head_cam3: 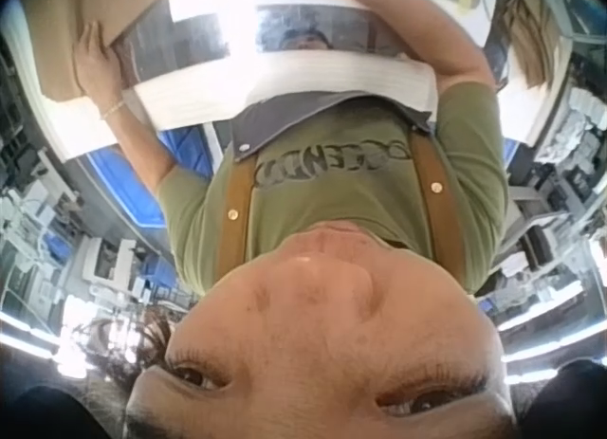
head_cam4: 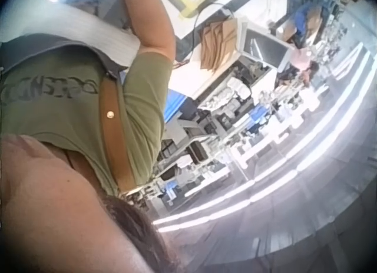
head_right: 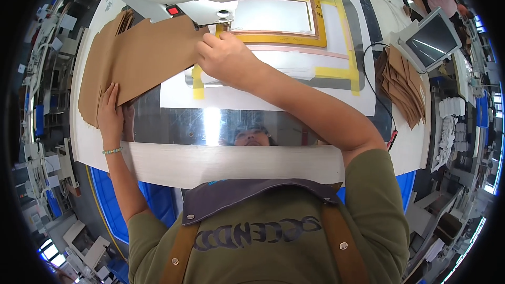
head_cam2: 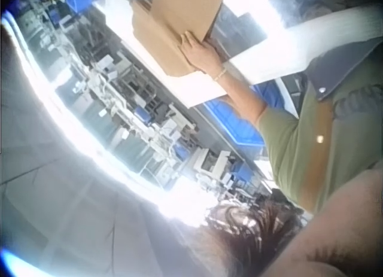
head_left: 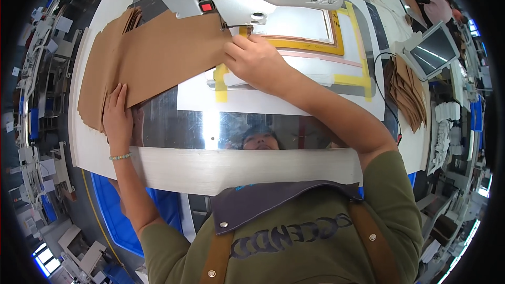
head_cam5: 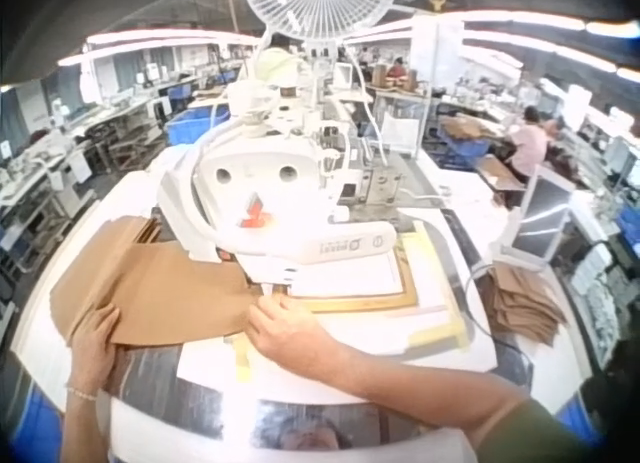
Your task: Sewing small leather pouches using an industrial sewing machine in a factory setting.
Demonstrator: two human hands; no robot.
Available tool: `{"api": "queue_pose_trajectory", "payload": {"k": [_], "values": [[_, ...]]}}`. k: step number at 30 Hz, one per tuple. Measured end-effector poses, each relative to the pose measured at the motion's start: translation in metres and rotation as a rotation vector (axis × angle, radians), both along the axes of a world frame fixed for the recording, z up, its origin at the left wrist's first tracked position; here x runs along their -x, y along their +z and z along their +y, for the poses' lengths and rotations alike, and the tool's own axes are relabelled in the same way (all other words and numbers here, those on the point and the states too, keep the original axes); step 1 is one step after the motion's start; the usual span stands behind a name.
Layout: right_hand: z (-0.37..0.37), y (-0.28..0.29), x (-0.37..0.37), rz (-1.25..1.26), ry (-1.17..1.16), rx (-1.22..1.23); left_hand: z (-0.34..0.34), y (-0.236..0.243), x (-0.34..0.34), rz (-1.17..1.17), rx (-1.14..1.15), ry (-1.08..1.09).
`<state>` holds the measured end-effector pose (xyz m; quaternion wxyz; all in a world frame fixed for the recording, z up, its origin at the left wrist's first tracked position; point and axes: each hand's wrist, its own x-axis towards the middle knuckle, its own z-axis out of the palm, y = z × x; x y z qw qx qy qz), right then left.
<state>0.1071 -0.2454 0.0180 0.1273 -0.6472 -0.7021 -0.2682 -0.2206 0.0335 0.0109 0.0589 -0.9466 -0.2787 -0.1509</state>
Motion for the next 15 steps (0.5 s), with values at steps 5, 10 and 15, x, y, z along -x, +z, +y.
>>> {"api": "queue_pose_trajectory", "payload": {"k": [5, 10, 15], "values": [[-0.006, 0.001, -0.005, -0.028, 0.038, -0.045, 0.002, -0.002, -0.001, -0.013, 0.009, 0.005], [-0.020, 0.000, -0.004, -0.069, 0.009, -0.065, -0.003, -0.003, -0.011, 0.027, -0.042, 0.016], [-0.034, 0.011, -0.018, -0.094, -0.016, -0.081, -0.002, -0.006, -0.010, 0.068, -0.119, 0.047]]}}
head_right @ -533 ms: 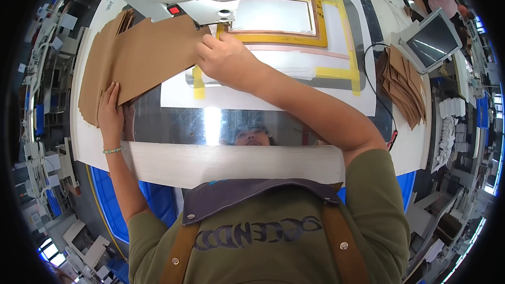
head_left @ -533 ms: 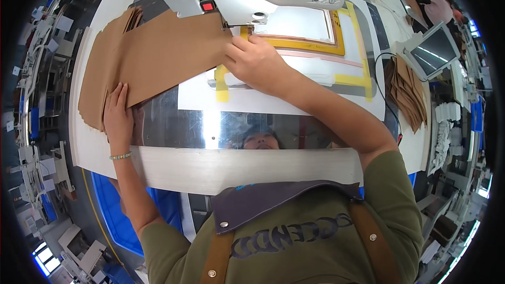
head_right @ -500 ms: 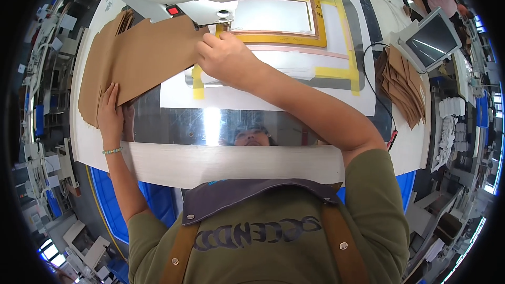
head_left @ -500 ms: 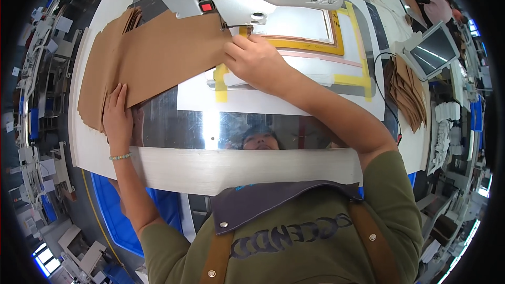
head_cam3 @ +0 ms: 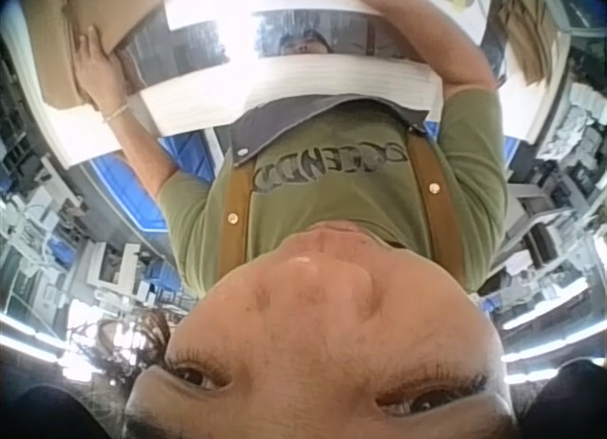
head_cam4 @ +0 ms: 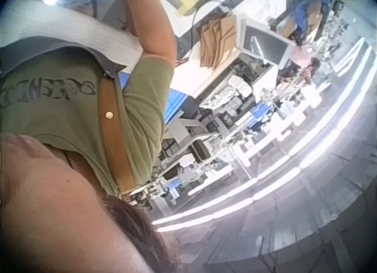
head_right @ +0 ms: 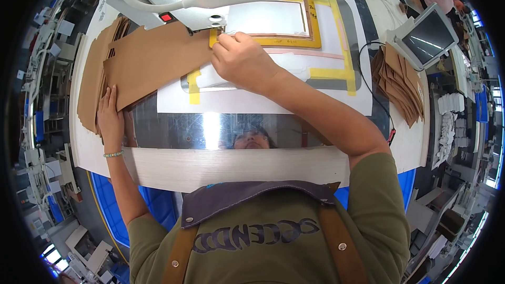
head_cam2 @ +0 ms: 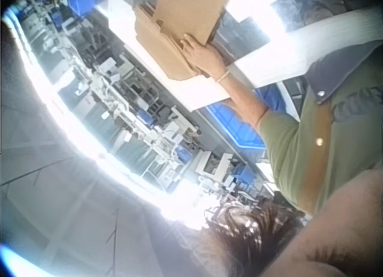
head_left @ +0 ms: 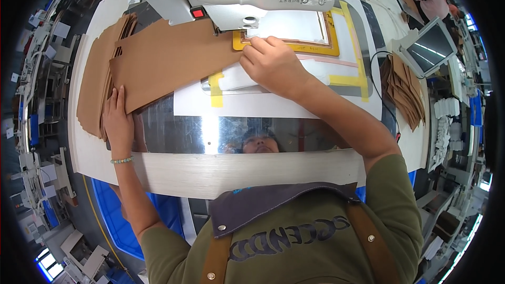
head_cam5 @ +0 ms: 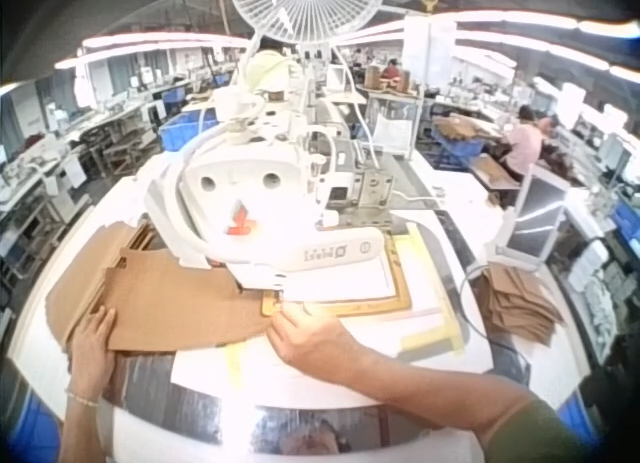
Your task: Sewing small leather pouches using an industrial sewing machine in a factory setting.
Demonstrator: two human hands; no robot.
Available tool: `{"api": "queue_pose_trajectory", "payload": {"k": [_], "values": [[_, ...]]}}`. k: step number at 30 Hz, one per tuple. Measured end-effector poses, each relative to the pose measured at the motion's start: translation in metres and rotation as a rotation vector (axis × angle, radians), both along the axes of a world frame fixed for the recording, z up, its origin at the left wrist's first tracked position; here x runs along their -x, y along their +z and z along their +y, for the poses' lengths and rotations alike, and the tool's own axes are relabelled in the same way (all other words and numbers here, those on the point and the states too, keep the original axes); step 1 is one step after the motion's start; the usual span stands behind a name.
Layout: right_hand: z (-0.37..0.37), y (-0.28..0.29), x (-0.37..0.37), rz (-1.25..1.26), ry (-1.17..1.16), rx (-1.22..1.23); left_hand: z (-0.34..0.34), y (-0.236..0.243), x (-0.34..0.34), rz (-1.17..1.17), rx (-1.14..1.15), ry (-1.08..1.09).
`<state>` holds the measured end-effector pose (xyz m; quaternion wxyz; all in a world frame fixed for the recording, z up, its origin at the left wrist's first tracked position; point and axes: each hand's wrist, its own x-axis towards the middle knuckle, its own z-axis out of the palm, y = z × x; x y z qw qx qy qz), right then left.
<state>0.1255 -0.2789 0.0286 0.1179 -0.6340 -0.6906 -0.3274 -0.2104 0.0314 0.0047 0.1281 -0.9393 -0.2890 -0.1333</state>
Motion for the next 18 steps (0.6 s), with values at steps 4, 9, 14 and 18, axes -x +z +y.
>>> {"api": "queue_pose_trajectory", "payload": {"k": [4, 9, 14, 18], "values": [[-0.005, -0.005, -0.004, -0.021, -0.025, 0.013, -0.015, 0.006, -0.011, -0.090, -0.045, -0.054], [-0.001, -0.009, -0.003, 0.038, 0.035, -0.052, -0.039, 0.015, -0.009, -0.052, 0.017, -0.397], [-0.015, 0.002, -0.013, 0.005, 0.025, 0.020, -0.042, 0.017, -0.017, -0.083, 0.007, -0.520], [-0.048, 0.011, -0.029, 0.020, -0.086, 0.116, -0.050, 0.024, -0.062, -0.060, 0.004, -0.611]]}}
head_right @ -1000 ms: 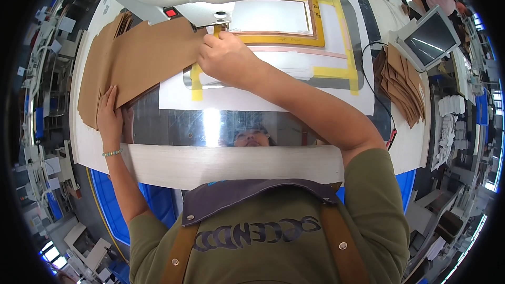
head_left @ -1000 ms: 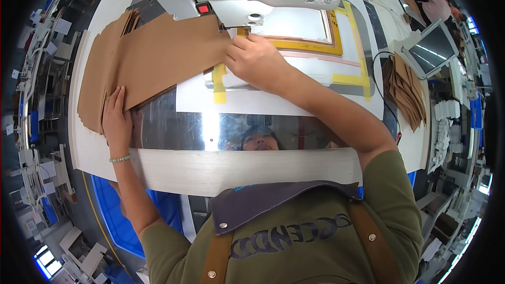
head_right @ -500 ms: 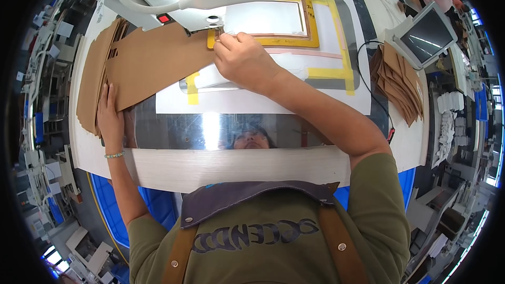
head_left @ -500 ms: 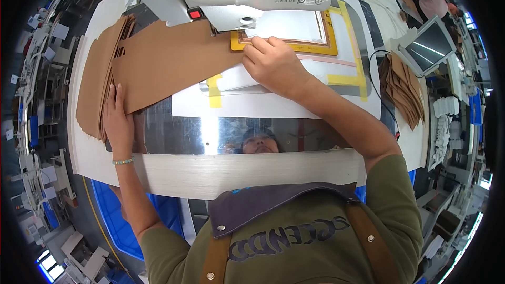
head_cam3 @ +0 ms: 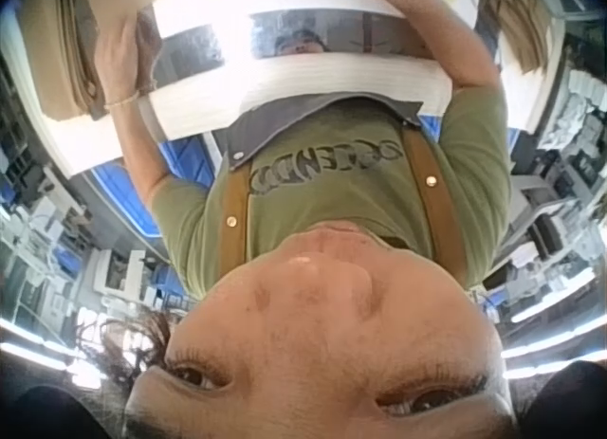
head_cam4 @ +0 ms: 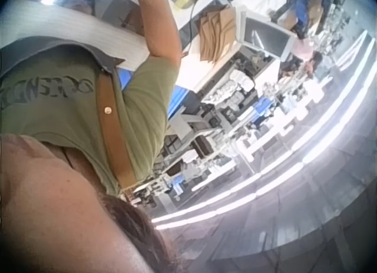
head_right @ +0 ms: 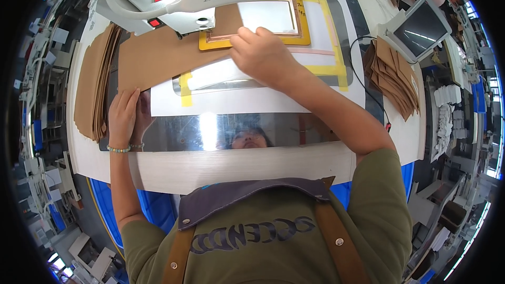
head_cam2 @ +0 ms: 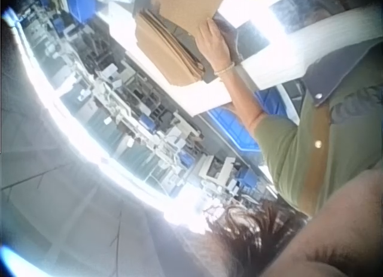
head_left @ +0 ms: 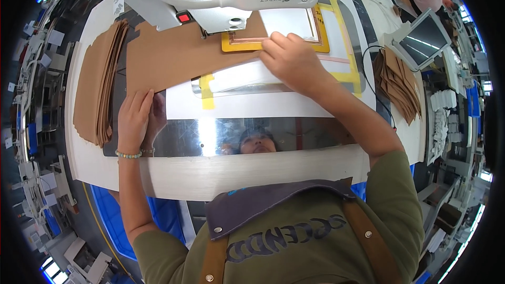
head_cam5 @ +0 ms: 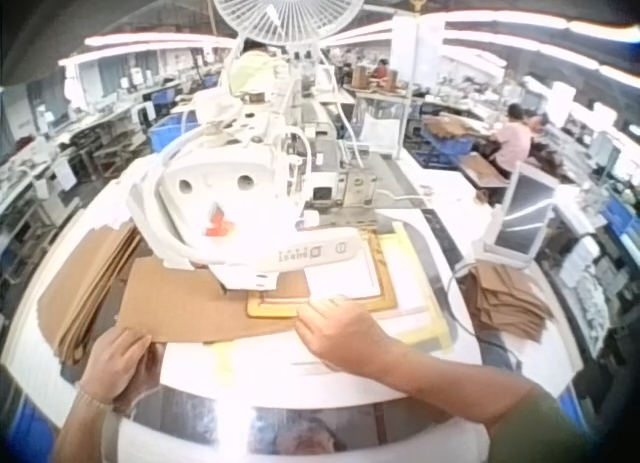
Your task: Sewing small leather pouches using an industrial sewing machine in a factory setting.
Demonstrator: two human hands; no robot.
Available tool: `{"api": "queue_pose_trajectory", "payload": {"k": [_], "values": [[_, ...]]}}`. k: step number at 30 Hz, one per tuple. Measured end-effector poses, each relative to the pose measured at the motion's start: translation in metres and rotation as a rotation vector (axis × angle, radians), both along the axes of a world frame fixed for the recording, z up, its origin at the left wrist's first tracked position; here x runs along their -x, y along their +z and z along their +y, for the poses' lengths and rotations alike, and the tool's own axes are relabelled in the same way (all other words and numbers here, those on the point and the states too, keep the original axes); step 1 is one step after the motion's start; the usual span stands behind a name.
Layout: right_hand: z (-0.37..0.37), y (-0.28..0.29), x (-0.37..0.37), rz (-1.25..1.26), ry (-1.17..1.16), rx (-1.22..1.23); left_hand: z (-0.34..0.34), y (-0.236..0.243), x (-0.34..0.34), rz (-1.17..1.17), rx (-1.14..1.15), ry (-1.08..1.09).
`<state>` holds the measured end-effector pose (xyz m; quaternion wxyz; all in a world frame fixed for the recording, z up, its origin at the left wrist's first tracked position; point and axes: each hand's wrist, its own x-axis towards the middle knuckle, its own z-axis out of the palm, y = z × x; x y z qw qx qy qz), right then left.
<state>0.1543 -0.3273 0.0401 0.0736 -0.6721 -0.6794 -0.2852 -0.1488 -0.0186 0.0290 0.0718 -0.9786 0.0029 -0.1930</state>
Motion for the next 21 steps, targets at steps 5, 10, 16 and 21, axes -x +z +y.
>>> {"api": "queue_pose_trajectory", "payload": {"k": [5, 10, 16, 21], "values": [[-0.066, 0.008, -0.023, -0.052, -0.115, 0.071, -0.011, -0.003, -0.068, -0.034, -0.048, -0.186], [-0.121, 0.015, -0.050, -0.072, -0.235, 0.143, -0.035, -0.005, -0.127, -0.072, -0.092, -0.346], [-0.135, 0.001, -0.080, -0.061, -0.295, 0.053, -0.048, -0.004, -0.149, 0.008, -0.070, -0.349], [-0.147, -0.012, -0.066, 0.065, -0.391, 0.036, -0.052, -0.011, -0.138, 0.025, 0.086, -0.298]]}}
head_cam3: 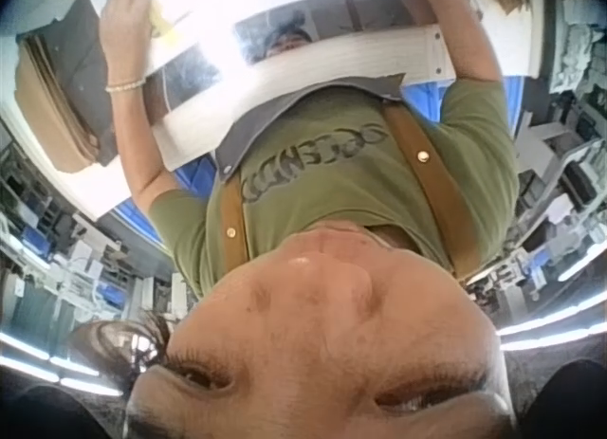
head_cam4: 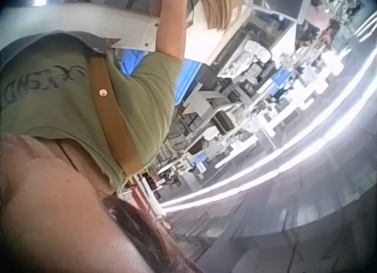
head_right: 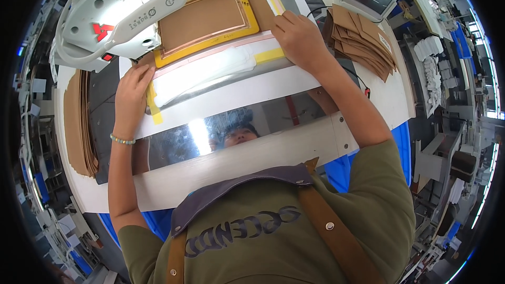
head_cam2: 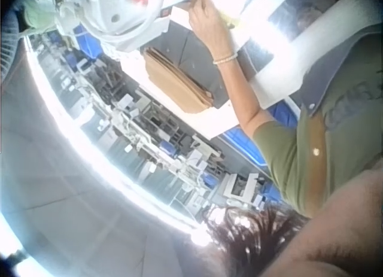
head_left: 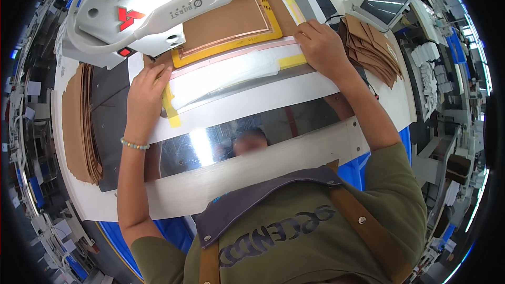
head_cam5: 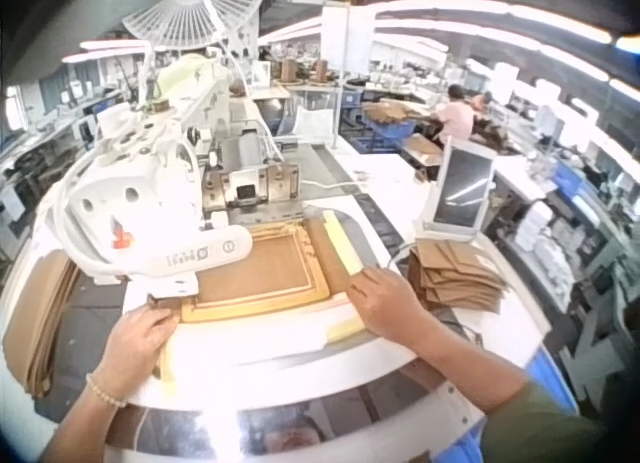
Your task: Sewing small leather pouches using an industrial sewing machine in a factory setting.
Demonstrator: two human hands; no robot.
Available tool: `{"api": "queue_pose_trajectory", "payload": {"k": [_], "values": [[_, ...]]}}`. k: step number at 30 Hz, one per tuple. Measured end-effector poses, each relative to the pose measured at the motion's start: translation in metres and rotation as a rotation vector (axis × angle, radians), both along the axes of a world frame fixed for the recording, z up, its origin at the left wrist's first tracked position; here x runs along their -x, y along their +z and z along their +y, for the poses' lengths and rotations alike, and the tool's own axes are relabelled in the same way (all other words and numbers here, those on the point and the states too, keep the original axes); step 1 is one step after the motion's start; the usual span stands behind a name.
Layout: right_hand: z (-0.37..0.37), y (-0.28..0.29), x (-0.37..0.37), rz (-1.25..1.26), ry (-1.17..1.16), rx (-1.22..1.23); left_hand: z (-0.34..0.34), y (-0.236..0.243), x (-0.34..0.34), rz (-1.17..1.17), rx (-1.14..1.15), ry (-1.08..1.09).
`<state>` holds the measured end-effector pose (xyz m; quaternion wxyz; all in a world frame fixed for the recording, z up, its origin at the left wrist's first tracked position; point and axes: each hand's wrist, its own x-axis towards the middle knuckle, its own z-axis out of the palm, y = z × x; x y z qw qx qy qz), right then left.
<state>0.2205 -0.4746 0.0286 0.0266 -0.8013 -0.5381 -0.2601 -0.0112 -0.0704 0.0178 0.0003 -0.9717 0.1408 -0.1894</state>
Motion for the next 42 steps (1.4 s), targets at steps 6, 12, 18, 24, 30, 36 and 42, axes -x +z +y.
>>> {"api": "queue_pose_trajectory", "payload": {"k": [6, 12, 18, 24, 30, 36, 42], "values": [[-0.008, -0.005, 0.028, 0.117, -0.104, -0.096, -0.013, -0.009, 0.018, 0.141, 0.163, 0.210], [-0.025, -0.014, 0.022, 0.306, -0.150, -0.049, -0.014, -0.005, 0.012, 0.182, 0.181, 0.162], [-0.018, -0.014, 0.024, 0.260, -0.135, -0.140, -0.012, -0.011, 0.013, 0.106, 0.225, 0.227], [-0.021, -0.016, 0.021, 0.268, -0.189, -0.036, -0.012, -0.005, 0.014, 0.126, 0.172, 0.186], [-0.018, -0.008, 0.026, 0.293, -0.180, -0.024, 0.013, -0.006, 0.028, -0.179, 0.369, 0.225], [-0.018, -0.012, 0.025, 0.373, -0.171, 0.015, -0.003, 0.003, 0.025, -0.063, 0.213, 0.229], [-0.017, -0.011, 0.024, 0.365, -0.181, 0.037, 0.004, -0.003, 0.027, 0.033, 0.205, 0.176]]}}
